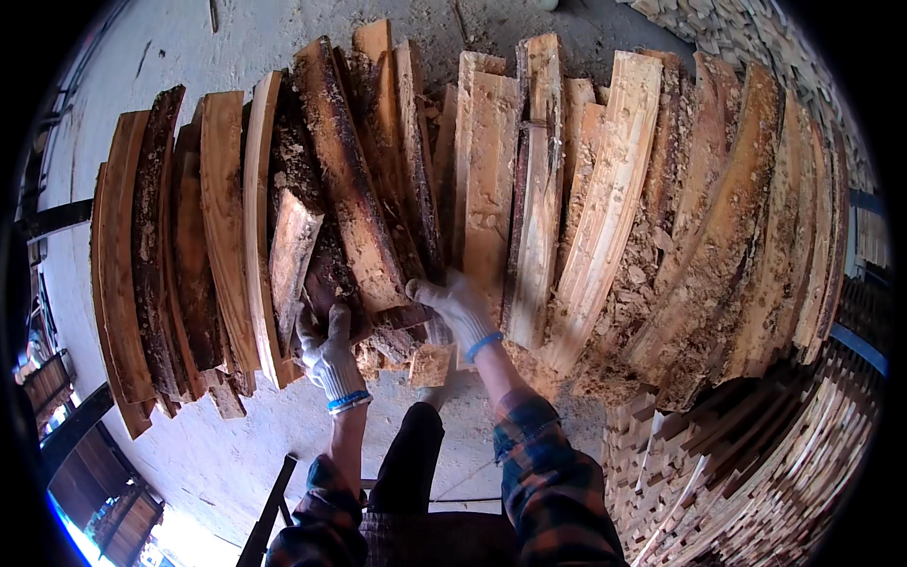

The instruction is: The person repeatedly picks up wooden planks from a large pile and stacks them onto a metal rack. The worker wears gloves and a plaid shirt, handling the lumber one piece at a time to build a neat stack.

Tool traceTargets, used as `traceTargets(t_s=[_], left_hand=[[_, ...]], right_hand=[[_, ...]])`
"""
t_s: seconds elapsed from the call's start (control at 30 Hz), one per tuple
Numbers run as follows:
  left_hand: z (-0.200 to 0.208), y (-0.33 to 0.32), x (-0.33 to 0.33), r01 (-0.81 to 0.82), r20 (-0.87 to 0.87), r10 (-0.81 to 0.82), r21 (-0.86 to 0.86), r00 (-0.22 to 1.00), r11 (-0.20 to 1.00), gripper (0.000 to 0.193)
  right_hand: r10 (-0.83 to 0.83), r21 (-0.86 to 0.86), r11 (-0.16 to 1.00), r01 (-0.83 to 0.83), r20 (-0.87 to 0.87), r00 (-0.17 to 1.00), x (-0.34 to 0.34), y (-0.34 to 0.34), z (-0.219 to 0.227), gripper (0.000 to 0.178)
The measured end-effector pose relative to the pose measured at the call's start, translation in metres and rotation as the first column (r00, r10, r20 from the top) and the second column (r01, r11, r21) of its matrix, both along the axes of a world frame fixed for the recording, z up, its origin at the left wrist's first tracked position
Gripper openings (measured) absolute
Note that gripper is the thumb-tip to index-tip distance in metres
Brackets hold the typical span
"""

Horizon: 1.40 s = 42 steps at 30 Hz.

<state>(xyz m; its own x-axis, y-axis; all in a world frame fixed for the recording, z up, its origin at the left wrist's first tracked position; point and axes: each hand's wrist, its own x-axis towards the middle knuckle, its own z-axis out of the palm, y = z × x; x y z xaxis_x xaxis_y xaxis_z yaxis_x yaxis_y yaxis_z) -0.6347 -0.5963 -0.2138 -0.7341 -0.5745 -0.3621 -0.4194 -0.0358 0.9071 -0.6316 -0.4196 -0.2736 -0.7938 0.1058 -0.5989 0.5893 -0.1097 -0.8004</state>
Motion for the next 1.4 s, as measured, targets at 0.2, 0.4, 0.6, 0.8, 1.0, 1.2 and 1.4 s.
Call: traceTargets(t_s=[0.2, 0.4, 0.6, 0.8, 1.0, 1.2, 1.4], left_hand=[[0.053, -0.050, -0.034, 0.306, 0.237, -0.404, 0.360, 0.884, 0.881, 0.051], [0.005, 0.010, -0.034, 0.273, 0.204, -0.262, -0.026, 0.943, 0.962, 0.068], [0.023, 0.008, 0.033, 0.194, 0.143, -0.215, 0.150, 0.966, 0.969, 0.044], [-0.012, 0.004, 0.201, 0.265, 0.353, -0.448, 0.459, 0.822, 0.848, 0.046], [-0.095, -0.073, 0.207, 0.795, 0.162, -0.825, 0.218, 0.542, 0.566, 0.031], [-0.047, -0.032, 0.180, 0.380, 0.303, -0.490, 0.354, 0.818, 0.854, 0.035], [0.068, -0.028, 0.267, 0.656, 0.166, -0.657, 0.064, 0.736, 0.752, 0.038]], right_hand=[[0.151, -0.042, 0.988, -0.146, 0.192, 0.970, -0.018, 0.023, 0.042, 0.063], [0.061, 0.076, 0.996, -0.053, -0.115, 0.992, -0.031, 0.013, -0.019, 0.081], [0.077, 0.175, 0.982, -0.073, -0.018, 0.997, 0.042, 0.016, 0.012, 0.076], [0.221, -0.267, 0.947, -0.179, 0.140, 0.965, 0.202, 0.061, 0.040, 0.065], [0.509, 0.008, 0.849, -0.528, 0.254, 0.822, 0.222, 0.058, -0.003, 0.070], [0.279, 0.038, 0.960, -0.278, -0.011, 0.960, 0.194, 0.036, 0.006, 0.077], [0.461, -0.328, 0.871, -0.366, 0.285, 0.840, 0.279, 0.094, 0.152, 0.108]])
